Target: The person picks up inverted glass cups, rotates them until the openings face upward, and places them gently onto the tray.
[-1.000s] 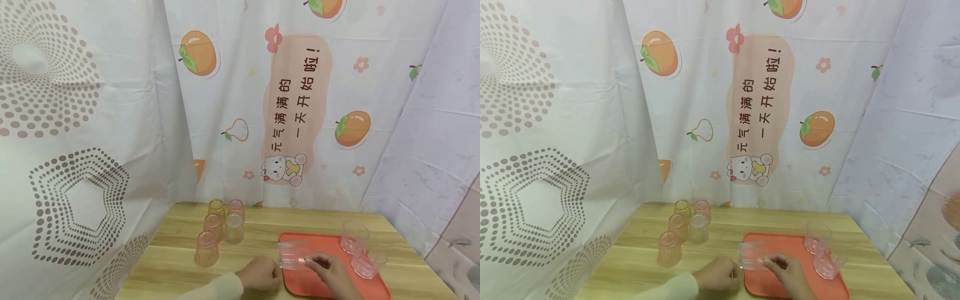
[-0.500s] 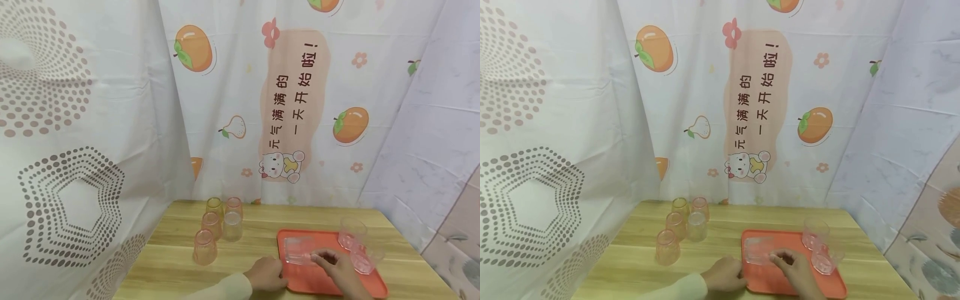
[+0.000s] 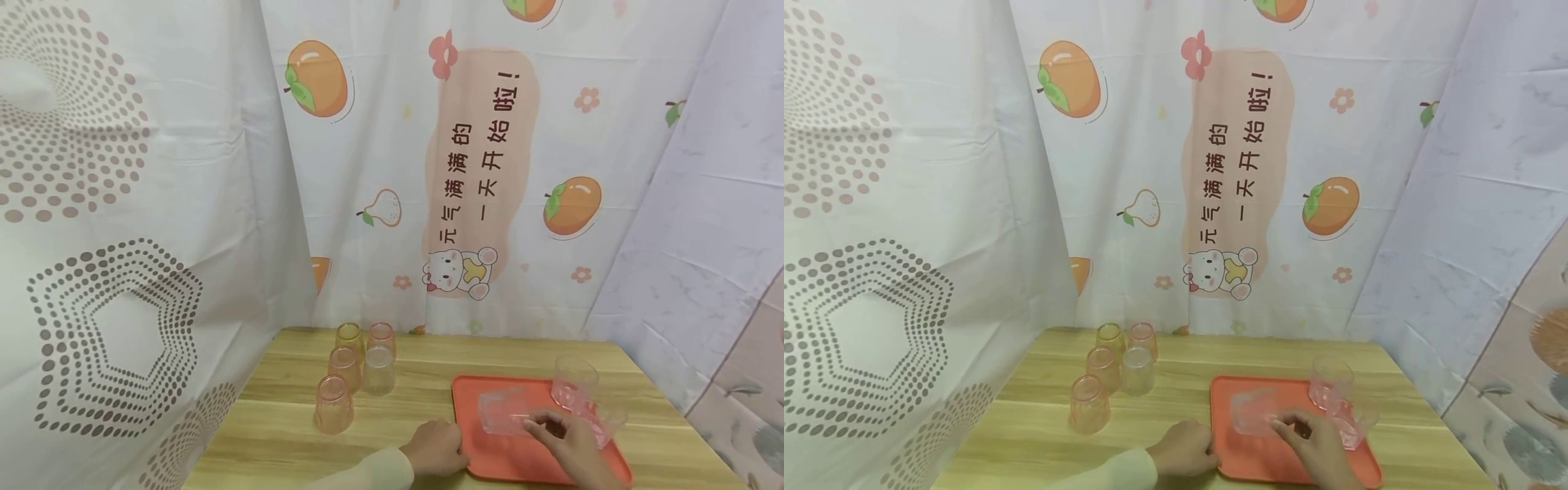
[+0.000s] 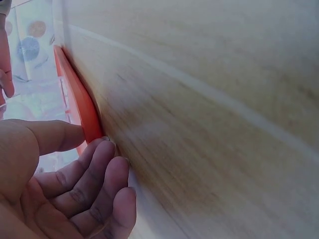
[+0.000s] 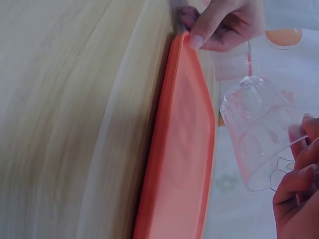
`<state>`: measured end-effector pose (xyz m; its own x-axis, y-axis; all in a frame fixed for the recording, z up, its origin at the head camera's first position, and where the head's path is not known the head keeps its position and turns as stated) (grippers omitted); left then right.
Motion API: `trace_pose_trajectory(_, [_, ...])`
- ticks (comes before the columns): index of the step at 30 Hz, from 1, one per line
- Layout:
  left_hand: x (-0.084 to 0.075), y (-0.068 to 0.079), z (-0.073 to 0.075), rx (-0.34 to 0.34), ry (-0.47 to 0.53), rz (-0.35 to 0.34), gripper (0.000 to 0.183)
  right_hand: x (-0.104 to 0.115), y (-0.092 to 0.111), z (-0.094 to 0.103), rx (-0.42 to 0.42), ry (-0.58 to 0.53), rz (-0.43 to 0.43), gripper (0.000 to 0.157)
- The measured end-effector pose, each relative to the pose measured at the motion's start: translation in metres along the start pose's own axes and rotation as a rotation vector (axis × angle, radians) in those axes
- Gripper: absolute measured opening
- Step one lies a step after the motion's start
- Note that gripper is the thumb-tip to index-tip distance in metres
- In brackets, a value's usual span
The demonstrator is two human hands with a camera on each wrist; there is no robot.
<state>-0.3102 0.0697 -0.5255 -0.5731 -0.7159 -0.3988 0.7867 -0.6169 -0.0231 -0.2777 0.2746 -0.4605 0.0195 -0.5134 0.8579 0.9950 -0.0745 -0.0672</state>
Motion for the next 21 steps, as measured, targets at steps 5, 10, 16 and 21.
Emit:
trace_pose_trajectory(5, [0.000,0.001,0.000,-0.006,-0.005,0.014,0.049,0.006,0.005,0.013,-0.067,0.089,0.119,0.009])
trace_pose_trajectory(10, [0.001,0.001,0.000,-0.003,-0.005,0.017,0.050,0.012,0.010,0.027,-0.116,0.191,0.291,0.007])
trace_pose_trajectory(16, [0.000,0.000,-0.001,-0.007,-0.017,0.008,0.053,0.013,0.019,0.040,-0.142,0.237,0.486,0.023])
trace_pose_trajectory(21, [-0.001,0.001,0.000,-0.017,-0.029,0.002,0.053,0.008,0.024,0.047,-0.168,0.279,0.598,0.031])
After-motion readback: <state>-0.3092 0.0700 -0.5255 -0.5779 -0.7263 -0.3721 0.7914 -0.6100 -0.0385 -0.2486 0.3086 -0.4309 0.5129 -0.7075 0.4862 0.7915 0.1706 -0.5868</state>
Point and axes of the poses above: each hand's wrist, its own y-axis away from the middle knuckle, its own z-axis out of the back of the hand, x = y × z, the point moved 9 cm from there along -y, towards the middle knuckle, and after that the axes turned 4 degrees about -z, right-handed, at the moved point
